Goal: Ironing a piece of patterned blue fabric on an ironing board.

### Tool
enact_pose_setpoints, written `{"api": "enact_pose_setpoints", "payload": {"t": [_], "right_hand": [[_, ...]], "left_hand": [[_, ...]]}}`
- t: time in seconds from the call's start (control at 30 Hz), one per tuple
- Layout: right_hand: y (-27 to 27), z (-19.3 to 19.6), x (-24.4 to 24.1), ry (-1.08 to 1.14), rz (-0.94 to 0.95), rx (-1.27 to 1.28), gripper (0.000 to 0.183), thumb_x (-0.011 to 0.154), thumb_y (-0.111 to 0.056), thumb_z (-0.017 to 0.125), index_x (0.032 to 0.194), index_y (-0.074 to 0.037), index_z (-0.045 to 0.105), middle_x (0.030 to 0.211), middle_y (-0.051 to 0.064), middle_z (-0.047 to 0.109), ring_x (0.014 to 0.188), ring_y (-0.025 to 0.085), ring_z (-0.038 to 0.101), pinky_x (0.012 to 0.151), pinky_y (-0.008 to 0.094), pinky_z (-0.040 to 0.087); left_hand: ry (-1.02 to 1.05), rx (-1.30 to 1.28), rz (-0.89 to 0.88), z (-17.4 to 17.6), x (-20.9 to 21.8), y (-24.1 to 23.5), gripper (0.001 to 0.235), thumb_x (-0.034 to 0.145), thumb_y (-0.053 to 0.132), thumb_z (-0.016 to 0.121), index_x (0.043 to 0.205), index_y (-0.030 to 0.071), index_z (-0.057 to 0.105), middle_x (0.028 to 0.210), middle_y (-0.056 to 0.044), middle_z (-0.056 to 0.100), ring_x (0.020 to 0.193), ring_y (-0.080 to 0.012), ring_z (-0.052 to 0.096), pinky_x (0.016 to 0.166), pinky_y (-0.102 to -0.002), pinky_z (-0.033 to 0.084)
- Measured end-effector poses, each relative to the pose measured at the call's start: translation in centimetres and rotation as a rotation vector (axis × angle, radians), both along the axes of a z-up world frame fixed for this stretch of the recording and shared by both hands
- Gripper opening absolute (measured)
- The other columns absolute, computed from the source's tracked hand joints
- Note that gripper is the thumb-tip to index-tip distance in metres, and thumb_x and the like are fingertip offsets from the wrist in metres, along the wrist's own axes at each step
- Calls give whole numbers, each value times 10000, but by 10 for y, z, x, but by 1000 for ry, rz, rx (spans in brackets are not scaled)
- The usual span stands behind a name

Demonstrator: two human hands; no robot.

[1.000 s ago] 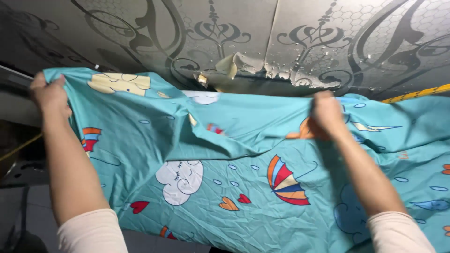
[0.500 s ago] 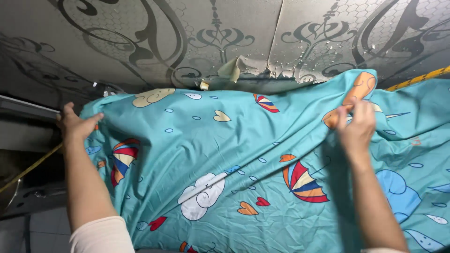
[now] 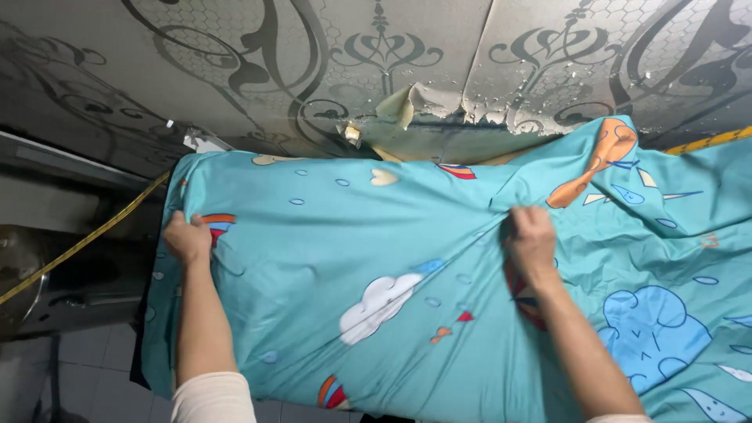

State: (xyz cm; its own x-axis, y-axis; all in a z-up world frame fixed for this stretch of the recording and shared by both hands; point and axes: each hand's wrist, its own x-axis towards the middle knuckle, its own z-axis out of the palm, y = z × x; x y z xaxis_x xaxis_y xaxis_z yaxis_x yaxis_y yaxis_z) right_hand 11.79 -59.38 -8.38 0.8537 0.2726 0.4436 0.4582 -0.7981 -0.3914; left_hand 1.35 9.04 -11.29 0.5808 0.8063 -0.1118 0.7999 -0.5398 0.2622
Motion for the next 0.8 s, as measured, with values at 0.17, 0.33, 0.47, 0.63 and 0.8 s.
{"api": "enact_pose_setpoints", "payload": {"t": [0.17, 0.33, 0.47, 0.63, 0.8], "right_hand": [[-109, 18, 83, -244, -233, -181, 88, 955, -19, 718, 1036, -4, 689, 954, 192, 608, 932, 387, 604, 813, 489, 499], [-168, -8, 151, -255, -265, -155, 70, 989, -18, 731, 1058, -16, 717, 959, 194, 621, 939, 379, 628, 848, 489, 508], [-167, 28, 116, -115, -157, 10, 261, 967, -31, 738, 1218, -4, 674, 1035, 211, 619, 967, 397, 639, 889, 490, 522], [-148, 83, 3, -33, -93, -42, 407, 932, -188, 811, 1250, -7, 632, 1063, 190, 616, 982, 412, 635, 853, 488, 524], [-153, 45, -103, 297, -295, -225, 582, 799, -523, 813, 1042, -21, 647, 954, 192, 654, 863, 415, 664, 706, 520, 526]], "left_hand": [[-736, 267, -477, 125, -38, -143, 357, 901, 200, 825, 1080, -29, 616, 1126, -230, 580, 1042, -427, 585, 852, -504, 505], [-460, -8, -779, 118, -163, -349, 577, 652, 539, 854, 944, 80, 664, 987, -119, 553, 960, -323, 568, 839, -510, 410], [-329, -168, -905, 67, -218, -451, 637, 635, 491, 844, 1012, 10, 664, 948, -130, 567, 934, -327, 549, 851, -551, 373], [-275, -166, -828, 34, -214, -497, 163, 900, 211, 732, 883, 91, 624, 879, -79, 598, 868, -303, 598, 762, -447, 429], [-399, -702, -1027, 69, -212, -574, 174, 947, 172, 728, 899, 37, 629, 887, -135, 615, 812, -375, 631, 680, -477, 486]]}}
